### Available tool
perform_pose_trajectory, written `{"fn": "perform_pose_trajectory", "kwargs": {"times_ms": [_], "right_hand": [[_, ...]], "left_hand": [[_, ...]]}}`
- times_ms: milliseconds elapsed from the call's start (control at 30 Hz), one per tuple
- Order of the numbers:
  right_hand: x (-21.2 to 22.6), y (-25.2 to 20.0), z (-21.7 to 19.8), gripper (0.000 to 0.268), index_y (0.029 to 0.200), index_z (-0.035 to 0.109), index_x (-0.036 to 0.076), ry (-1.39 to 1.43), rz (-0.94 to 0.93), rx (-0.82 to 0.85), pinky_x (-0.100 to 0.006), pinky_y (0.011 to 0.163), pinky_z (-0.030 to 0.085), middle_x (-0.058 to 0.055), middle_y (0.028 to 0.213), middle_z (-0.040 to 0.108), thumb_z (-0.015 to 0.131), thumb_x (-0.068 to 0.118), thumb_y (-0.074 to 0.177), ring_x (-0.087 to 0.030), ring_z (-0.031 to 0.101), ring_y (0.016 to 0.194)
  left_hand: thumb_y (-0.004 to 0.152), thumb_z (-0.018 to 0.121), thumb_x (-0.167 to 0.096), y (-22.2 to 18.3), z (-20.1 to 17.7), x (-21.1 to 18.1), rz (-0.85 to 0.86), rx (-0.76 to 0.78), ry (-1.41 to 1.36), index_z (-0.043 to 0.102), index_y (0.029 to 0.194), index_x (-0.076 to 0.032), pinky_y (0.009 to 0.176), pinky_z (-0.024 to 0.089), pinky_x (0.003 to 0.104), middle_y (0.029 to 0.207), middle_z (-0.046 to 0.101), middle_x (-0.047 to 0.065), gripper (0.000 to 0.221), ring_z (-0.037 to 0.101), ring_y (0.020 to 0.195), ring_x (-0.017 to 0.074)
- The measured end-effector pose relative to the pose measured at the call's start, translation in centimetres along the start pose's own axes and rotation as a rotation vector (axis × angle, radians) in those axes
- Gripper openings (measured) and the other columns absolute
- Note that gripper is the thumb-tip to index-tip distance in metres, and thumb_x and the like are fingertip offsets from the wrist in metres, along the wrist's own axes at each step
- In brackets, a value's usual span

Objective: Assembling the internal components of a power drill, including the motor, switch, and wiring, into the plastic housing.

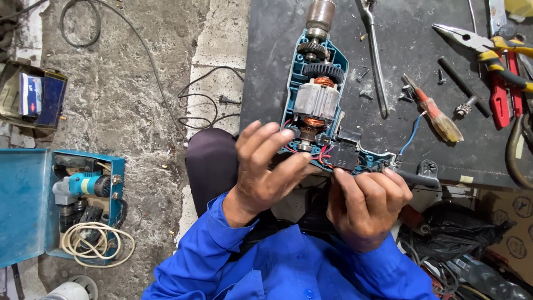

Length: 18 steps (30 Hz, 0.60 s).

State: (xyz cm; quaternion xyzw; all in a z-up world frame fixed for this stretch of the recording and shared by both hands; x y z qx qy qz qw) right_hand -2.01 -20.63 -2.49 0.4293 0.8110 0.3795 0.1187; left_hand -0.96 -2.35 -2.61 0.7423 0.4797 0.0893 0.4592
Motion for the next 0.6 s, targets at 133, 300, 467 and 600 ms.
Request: {"fn": "perform_pose_trajectory", "kwargs": {"times_ms": [133,300,467,600], "right_hand": [[-0.5,-1.2,0.6,0.012,0.109,0.074,0.01,0.041,0.006,-0.037,-0.046,0.1,0.044,-0.004,0.091,0.06,0.076,0.008,0.097,-0.026,0.057,0.093],[-0.8,-2.0,1.1,0.015,0.108,0.072,0.011,0.054,0.0,-0.068,-0.047,0.1,0.045,-0.003,0.094,0.055,0.08,0.007,0.095,-0.026,0.054,0.094],[-0.9,-2.6,1.4,0.018,0.108,0.071,0.012,0.031,0.004,-0.07,-0.048,0.101,0.045,-0.003,0.095,0.052,0.079,0.003,0.095,-0.027,0.053,0.095],[-0.9,-2.6,1.5,0.021,0.108,0.071,0.012,0.031,0.012,-0.066,-0.049,0.1,0.045,-0.003,0.096,0.051,0.079,0.0,0.094,-0.027,0.051,0.095]], "left_hand": [[0.093,0.075,-0.055,-0.1,-0.8,1.1,-0.12,-0.005,0.093,0.067,0.101,-0.016,0.115,0.041,0.055,0.132,0.051,0.013,0.041,0.049,0.129,0.0343],[0.088,0.074,-0.062,0.1,-1.0,1.8,-0.181,-0.019,0.113,0.067,0.1,-0.015,0.115,0.044,0.056,0.133,0.051,0.014,0.048,0.049,0.129,0.0352],[0.083,0.075,-0.066,0.4,-1.0,2.1,-0.21,-0.033,0.079,0.066,0.102,-0.014,0.115,0.047,0.057,0.134,0.049,0.014,0.056,0.049,0.129,0.0358],[0.091,0.069,-0.062,0.3,-0.9,2.3,-0.184,0.018,0.059,0.067,0.116,-0.016,0.115,0.048,0.059,0.137,0.049,0.015,0.051,0.046,0.132,0.0354]]}}
Point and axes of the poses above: each hand's wrist, its own y-axis towards the middle knuckle, its own z-axis out of the palm, x = y × z, the point moved 4 cm from there along y, towards the middle knuckle
